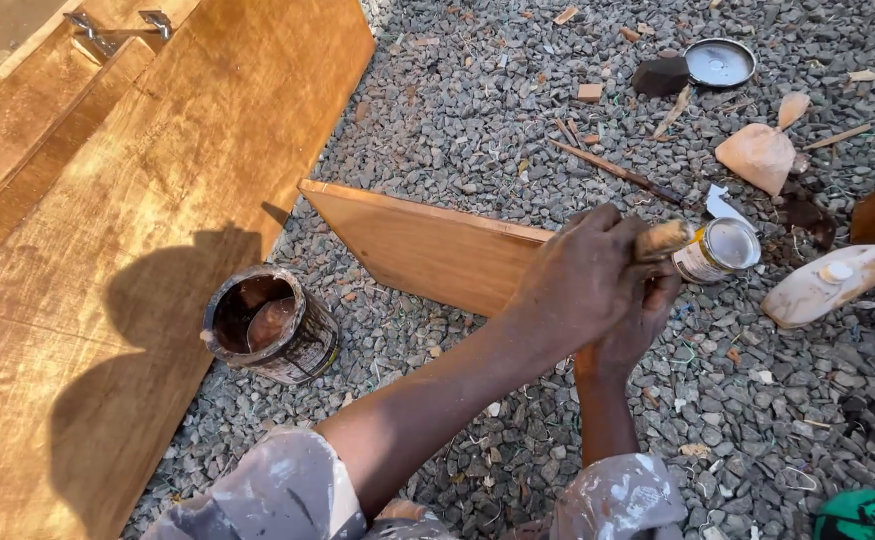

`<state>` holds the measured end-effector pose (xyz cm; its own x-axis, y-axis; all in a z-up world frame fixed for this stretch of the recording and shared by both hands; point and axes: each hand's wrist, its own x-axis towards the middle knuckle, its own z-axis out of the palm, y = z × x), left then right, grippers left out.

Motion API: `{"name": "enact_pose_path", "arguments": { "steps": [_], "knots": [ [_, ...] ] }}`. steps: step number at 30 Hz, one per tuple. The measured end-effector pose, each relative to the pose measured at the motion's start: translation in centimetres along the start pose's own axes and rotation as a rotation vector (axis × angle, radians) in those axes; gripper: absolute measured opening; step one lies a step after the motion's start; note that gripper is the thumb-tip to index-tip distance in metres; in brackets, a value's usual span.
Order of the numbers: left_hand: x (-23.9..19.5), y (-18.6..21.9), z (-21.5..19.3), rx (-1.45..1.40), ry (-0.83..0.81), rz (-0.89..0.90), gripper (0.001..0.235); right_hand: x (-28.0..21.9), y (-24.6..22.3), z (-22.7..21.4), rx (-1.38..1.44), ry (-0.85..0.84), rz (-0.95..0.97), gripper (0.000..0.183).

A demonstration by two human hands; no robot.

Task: The person applies dark stain to a wooden cabinet door using a brush, repeatedly dipping the brush into a can and coating the door's face and edges. The person then places the stained door among other finished pieces and moves toward the cabinet frame.

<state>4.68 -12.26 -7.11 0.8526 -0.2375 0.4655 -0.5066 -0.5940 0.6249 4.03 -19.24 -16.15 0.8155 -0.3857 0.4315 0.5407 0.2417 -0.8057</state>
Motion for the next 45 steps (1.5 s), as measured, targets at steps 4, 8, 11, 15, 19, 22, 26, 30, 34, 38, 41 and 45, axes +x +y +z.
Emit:
{"name": "enact_pose_path", "arguments": {
  "steps": [4, 8, 11, 15, 19, 22, 26, 30, 34, 38, 41, 45],
  "knots": [
    [-1.5, -2.4, -6.1, -0.011, 0.054, -0.168, 0.024, 0.9, -1.2, 1.1, -0.161, 0.011, -0.071, 0.013],
    [-2.3, -4.4, -8.7, 0.295, 0.135, -0.298, 0.027, 0.8, -0.8, 1.7, -0.142, 0.055, -0.075, 0.015],
    [-1.5, -2.2, -3.4, 0.241, 0.137, -0.178, 0.029, 0.5, 0.7, 0.8, -0.195, 0.065, -0.093, 0.014],
    [-0.4, -2.1, -0.6, 0.023, 0.15, -0.231, 0.041, 0.5, 0.5, 1.1, -0.263, 0.045, -0.202, 0.022],
    [-4.0, -5.5, -10.7, -0.026, 0.158, -0.301, 0.027, 0.1, -0.7, 2.1, -0.464, 0.054, -0.205, 0.041],
    [-7.6, -11.8, -16.5, 0.168, 0.333, -0.631, 0.033, 0.2, -0.9, 2.2, -0.462, 0.007, -0.192, 0.045],
    [-11.2, -18.1, -22.1, 0.351, 0.649, -0.472, 0.025, 0.4, -0.7, 2.1, -0.46, -0.023, -0.152, 0.042],
    [-10.5, -18.0, -18.8, 0.486, 0.489, -0.571, 0.03, 0.1, -1.7, 3.3, -0.526, -0.015, -0.181, 0.05],
    [-9.4, -10.0, -12.3, 0.204, 0.377, -0.376, 0.021, 0.8, -0.1, 2.2, -0.539, -0.037, -0.225, 0.055],
    [-7.9, -9.3, -12.1, -0.013, 0.492, -0.254, 0.026, 1.2, 1.5, 0.7, -0.618, -0.042, -0.33, 0.05],
    [-7.8, -13.6, -15.8, 0.042, 0.538, -0.41, 0.029, 0.7, 1.8, 0.9, -0.647, -0.038, -0.368, 0.046],
    [-9.4, -20.2, -22.3, 0.289, 0.637, -0.506, 0.027, 0.6, 2.4, 0.4, -0.643, -0.044, -0.354, 0.051]
  ]
}}
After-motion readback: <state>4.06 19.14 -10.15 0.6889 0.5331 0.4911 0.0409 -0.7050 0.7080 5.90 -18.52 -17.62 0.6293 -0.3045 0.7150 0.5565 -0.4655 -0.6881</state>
